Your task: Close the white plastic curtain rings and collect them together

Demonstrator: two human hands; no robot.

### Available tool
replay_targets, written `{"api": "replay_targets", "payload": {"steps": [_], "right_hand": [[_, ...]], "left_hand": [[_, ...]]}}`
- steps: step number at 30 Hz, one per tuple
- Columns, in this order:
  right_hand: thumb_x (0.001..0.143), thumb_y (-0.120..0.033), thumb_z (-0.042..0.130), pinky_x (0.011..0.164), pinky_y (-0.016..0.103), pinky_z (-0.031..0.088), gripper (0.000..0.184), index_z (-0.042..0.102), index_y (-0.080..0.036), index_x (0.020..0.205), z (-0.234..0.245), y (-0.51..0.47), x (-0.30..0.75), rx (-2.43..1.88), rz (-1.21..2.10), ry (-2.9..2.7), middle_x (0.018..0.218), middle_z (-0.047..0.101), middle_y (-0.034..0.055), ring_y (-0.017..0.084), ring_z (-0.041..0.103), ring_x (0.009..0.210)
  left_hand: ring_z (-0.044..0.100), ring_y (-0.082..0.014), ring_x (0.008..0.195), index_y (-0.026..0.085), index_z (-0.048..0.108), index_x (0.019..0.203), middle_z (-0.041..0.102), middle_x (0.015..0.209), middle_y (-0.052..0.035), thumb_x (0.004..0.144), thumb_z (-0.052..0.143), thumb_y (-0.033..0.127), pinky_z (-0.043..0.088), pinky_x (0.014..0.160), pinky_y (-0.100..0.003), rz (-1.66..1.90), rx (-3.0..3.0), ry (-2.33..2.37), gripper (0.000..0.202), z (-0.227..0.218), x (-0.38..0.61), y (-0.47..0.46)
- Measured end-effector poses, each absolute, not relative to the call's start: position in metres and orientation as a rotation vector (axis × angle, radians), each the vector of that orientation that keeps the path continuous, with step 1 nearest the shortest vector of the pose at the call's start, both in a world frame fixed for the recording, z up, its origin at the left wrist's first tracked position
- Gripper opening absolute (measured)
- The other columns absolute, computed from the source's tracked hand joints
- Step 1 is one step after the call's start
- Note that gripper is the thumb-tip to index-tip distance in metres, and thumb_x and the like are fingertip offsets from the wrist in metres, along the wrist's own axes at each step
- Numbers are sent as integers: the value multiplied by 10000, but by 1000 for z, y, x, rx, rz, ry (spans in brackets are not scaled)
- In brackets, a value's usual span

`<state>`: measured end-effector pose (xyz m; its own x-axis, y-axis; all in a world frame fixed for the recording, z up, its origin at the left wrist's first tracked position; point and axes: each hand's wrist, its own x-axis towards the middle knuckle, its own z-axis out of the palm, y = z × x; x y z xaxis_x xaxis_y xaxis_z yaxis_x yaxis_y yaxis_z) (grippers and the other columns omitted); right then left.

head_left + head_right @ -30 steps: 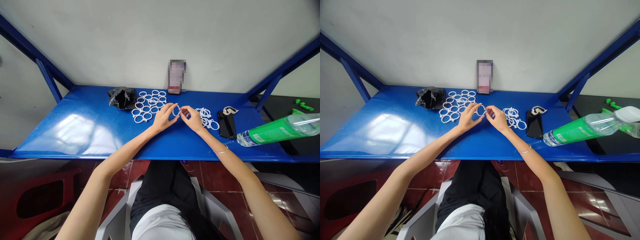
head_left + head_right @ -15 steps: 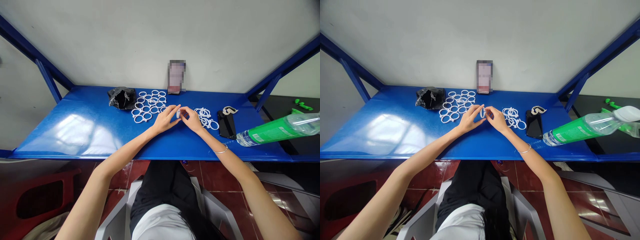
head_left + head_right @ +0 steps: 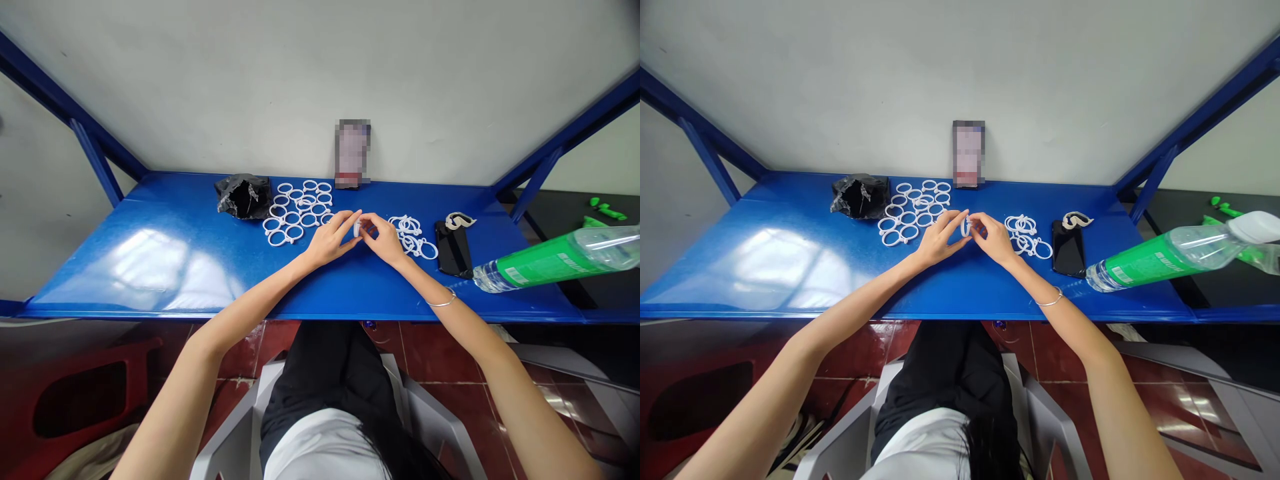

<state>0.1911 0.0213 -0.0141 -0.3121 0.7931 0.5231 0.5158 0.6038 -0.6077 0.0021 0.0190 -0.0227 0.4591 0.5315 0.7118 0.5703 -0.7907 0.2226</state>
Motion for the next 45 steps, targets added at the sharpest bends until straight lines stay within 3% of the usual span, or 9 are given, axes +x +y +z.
{"api": "replay_targets", "payload": {"steps": [28,37,45], "right_hand": [[941,-384,543,696,353,574,198,654,-241,1022,-3,12,188,-1014,338,-1928,920,710,51,200,662,749],[950,-407,540,691,352,582,215,666,-249,1023,1,10,188,-963,375,-1962,932,718,50,194,669,751],[943,-435,552,694,344,585,233,671,-252,1023,0,9,188,-956,406,-1965,913,713,44,188,671,746]], "left_hand": [[606,-222,1112,163,496,1323,592,1231,-144,925,583,390,564,754,-271,-1272,-2716,-1362,467,-25,-1,27],[623,-201,1020,139,524,1268,654,1078,-102,917,576,395,538,739,-262,-1216,-2841,-1372,437,-24,0,25],[640,-190,971,146,548,1229,677,1083,-87,876,591,373,533,736,-262,-1240,-2944,-1396,422,-23,1,24]]}}
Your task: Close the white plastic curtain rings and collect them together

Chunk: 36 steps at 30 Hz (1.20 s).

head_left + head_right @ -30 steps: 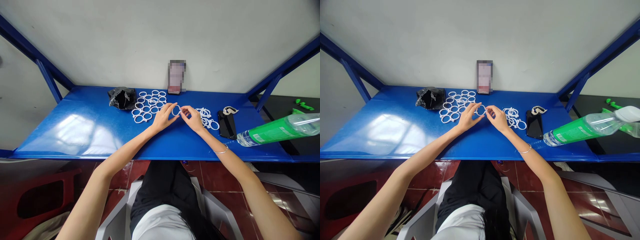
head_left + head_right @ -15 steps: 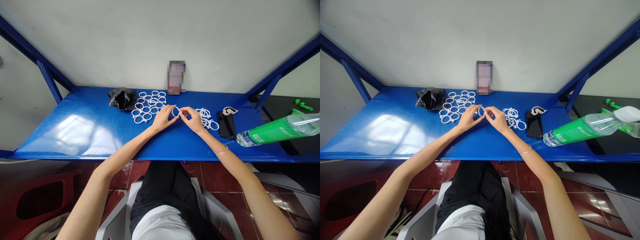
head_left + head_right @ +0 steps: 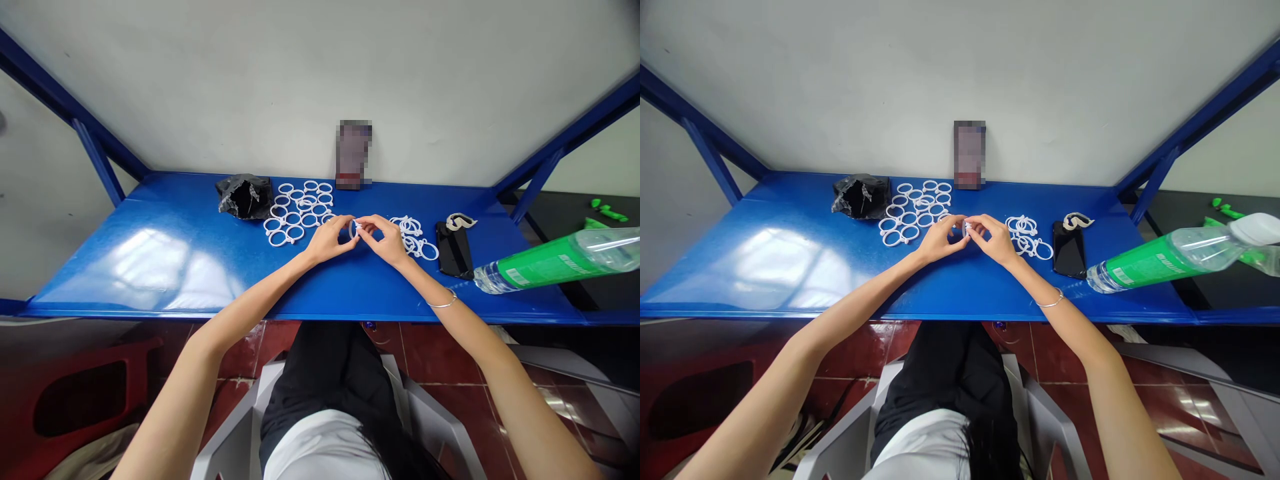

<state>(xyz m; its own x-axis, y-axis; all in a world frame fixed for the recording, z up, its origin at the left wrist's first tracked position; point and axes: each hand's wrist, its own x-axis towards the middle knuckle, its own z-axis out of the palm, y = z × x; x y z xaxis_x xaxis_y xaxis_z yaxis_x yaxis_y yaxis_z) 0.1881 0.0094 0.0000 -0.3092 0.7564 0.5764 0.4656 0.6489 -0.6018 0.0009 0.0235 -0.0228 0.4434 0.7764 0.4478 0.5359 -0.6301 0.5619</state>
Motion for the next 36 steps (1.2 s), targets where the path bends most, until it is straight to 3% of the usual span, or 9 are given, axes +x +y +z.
{"api": "replay_targets", "payload": {"steps": [27,32,36], "right_hand": [[943,-438,565,644,320,553,231,650,-233,881,-3,13,188,-929,382,-1936,829,687,32,172,635,695],[947,-433,555,645,316,558,222,643,-231,924,-6,16,188,-950,409,-1950,864,697,36,176,648,715],[977,-410,484,693,325,571,242,632,-235,1055,-8,27,194,-968,416,-2017,1003,710,60,206,681,861]], "left_hand": [[604,-148,804,163,578,1122,662,935,-43,863,589,363,494,657,-227,1020,2294,1057,327,-24,2,25],[622,-154,808,162,583,1115,672,928,-45,857,598,374,497,663,-233,1006,2281,1109,335,-25,2,26],[628,-159,799,153,579,1131,675,914,-44,847,607,406,492,646,-238,1012,2269,1122,381,-26,3,27]]}}
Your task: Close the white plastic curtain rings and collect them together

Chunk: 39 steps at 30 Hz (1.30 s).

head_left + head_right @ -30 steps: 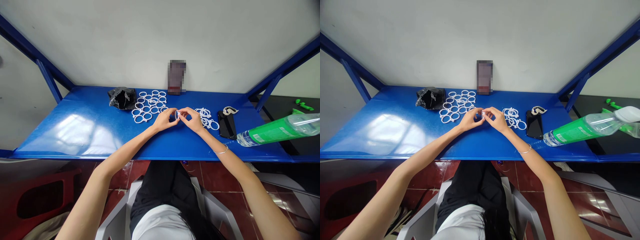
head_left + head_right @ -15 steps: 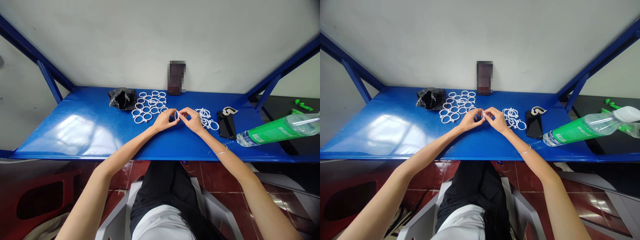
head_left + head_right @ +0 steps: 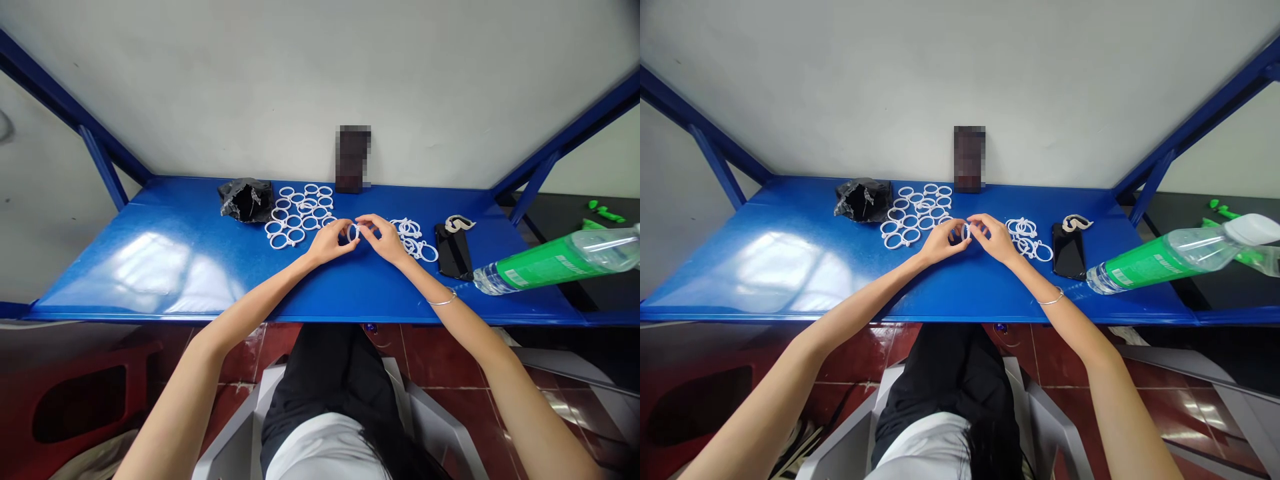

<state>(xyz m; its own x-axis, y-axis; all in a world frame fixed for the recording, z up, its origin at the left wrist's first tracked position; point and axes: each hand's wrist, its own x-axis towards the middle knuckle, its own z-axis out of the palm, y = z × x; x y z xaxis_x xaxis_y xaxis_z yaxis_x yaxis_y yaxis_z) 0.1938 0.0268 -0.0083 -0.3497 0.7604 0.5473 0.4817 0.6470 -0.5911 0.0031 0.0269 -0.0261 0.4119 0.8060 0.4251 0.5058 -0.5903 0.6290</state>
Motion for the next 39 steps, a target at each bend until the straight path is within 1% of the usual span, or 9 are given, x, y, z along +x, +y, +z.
{"api": "replay_targets", "payload": {"steps": [4,6,8,10,15,23,29,32,39], "right_hand": [[991,-370,415,839,410,560,298,589,-214,1177,-11,50,203,-1106,195,-2108,1217,658,117,270,633,1087],[983,-359,415,1004,508,475,348,542,-193,1261,-12,63,205,-1174,43,-2225,1403,551,143,324,502,1292],[980,-338,403,1057,561,411,374,500,-198,1313,-12,76,203,-1229,-51,-2343,1533,421,126,344,372,1407],[979,-311,386,1114,581,331,384,485,-191,1331,-9,90,200,-1255,-134,-2424,1592,328,107,343,266,1469],[973,-295,357,1167,599,228,416,472,-166,1352,-4,123,195,-1303,-228,-2487,1612,288,99,348,168,1507],[964,-289,371,1148,600,260,418,480,-151,1342,-3,136,205,-1384,-212,-2307,1588,329,133,354,232,1483],[977,-352,399,1048,519,425,313,615,-192,1137,8,106,200,-1206,50,-2133,1295,627,136,308,538,1238],[990,-402,409,996,444,488,318,638,-213,1105,11,76,193,-1036,309,-2095,1155,689,102,256,615,1117],[960,-426,511,1065,484,462,313,652,-268,1192,5,31,188,-840,562,-2141,1272,671,68,244,589,1220]], "left_hand": [[626,-163,794,151,578,1132,667,876,-34,838,618,426,494,649,-245,1021,2260,1131,405,-28,4,28],[625,-162,786,156,578,1126,657,853,-27,838,618,428,496,653,-248,1027,2255,1133,399,-29,4,29],[624,-160,779,160,582,1117,653,847,-25,838,617,427,498,657,-251,1039,2252,1130,388,-30,4,29],[626,-160,775,159,587,1107,654,848,-27,835,622,423,500,665,-255,1053,2250,1128,381,-30,4,29],[633,-161,783,157,594,1109,671,884,-41,833,625,428,506,671,-257,1047,2240,1138,388,-32,4,30],[637,-165,815,166,589,1129,680,915,-46,837,618,448,512,669,-254,1029,2224,1117,407,-32,4,30],[630,-164,804,170,594,1119,675,899,-40,829,628,436,510,664,-255,1038,2196,1126,396,-32,5,30],[624,-159,782,172,593,1116,660,857,-28,827,629,427,509,652,-250,1055,2161,1140,387,-32,5,31],[598,-123,706,152,605,1078,639,816,-22,826,612,406,504,578,-208,1145,2022,1071,358,-31,5,33]]}}
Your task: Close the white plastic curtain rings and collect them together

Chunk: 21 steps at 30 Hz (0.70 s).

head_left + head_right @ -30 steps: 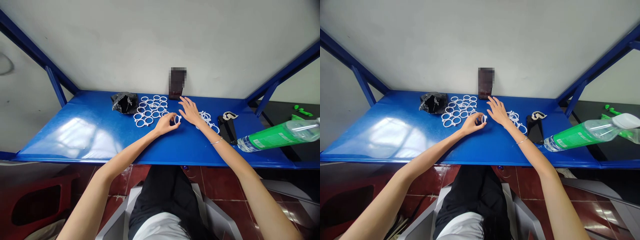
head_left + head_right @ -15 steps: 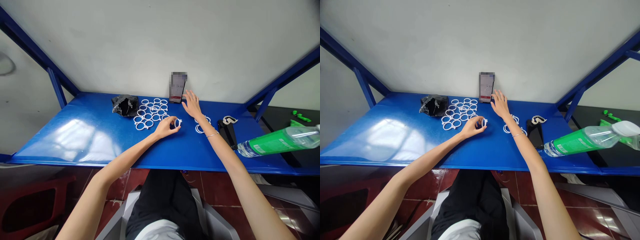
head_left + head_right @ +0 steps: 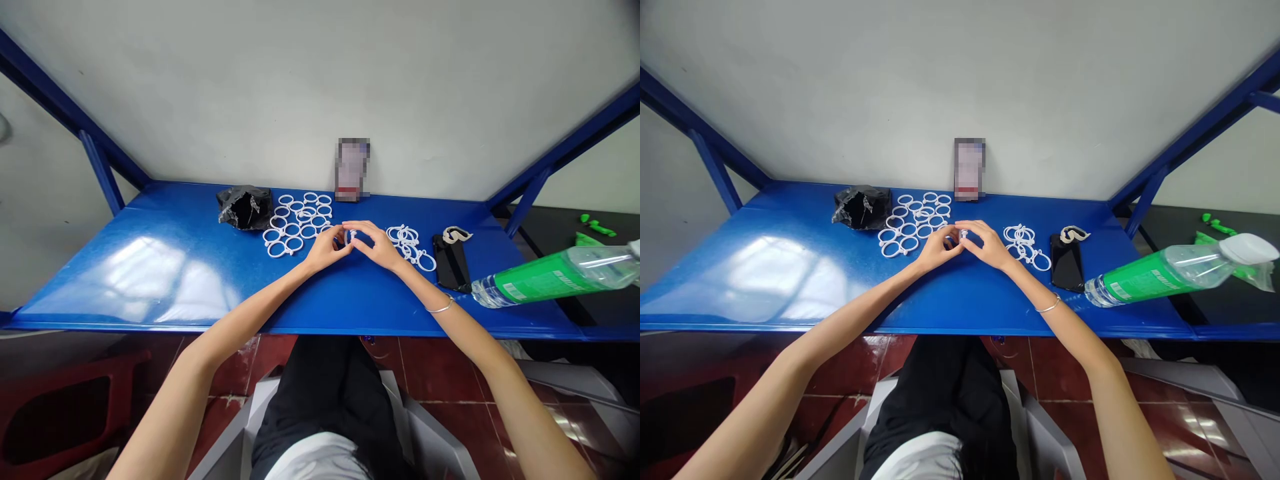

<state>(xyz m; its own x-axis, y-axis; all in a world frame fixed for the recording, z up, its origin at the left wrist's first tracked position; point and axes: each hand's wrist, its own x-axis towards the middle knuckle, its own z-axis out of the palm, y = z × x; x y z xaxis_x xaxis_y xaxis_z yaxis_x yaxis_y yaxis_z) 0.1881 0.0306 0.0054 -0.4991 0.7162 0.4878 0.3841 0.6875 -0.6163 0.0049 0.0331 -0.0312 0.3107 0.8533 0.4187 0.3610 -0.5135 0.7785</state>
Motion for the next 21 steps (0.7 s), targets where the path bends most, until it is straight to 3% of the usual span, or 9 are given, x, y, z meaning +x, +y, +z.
{"api": "replay_targets", "payload": {"steps": [5,11,17,21], "right_hand": [[945,-359,552,1044,477,489,241,688,-276,1126,-1,27,192,-898,558,-2015,1204,706,58,239,627,1176],[907,-387,618,892,422,570,175,694,-249,982,1,21,192,-898,590,-1938,1102,723,69,236,669,1070],[918,-381,608,835,396,584,162,680,-237,935,0,18,189,-870,519,-1932,1042,725,70,226,682,1010],[918,-414,603,787,391,592,191,680,-239,915,-3,18,186,-885,523,-1916,1000,720,67,226,690,943]], "left_hand": [[620,-132,766,143,597,1160,670,898,-50,830,636,403,534,601,-207,1149,2025,1047,422,-31,4,32],[635,-143,816,142,582,1200,686,1006,-74,850,645,371,531,624,-214,1116,2170,1056,422,-30,3,28],[636,-176,992,171,551,1246,655,1184,-91,886,610,350,547,728,-244,1122,2240,1076,406,-27,4,24],[624,-194,1063,184,561,1238,653,1192,-89,900,595,342,549,808,-276,1112,2284,1097,375,-26,4,23]]}}
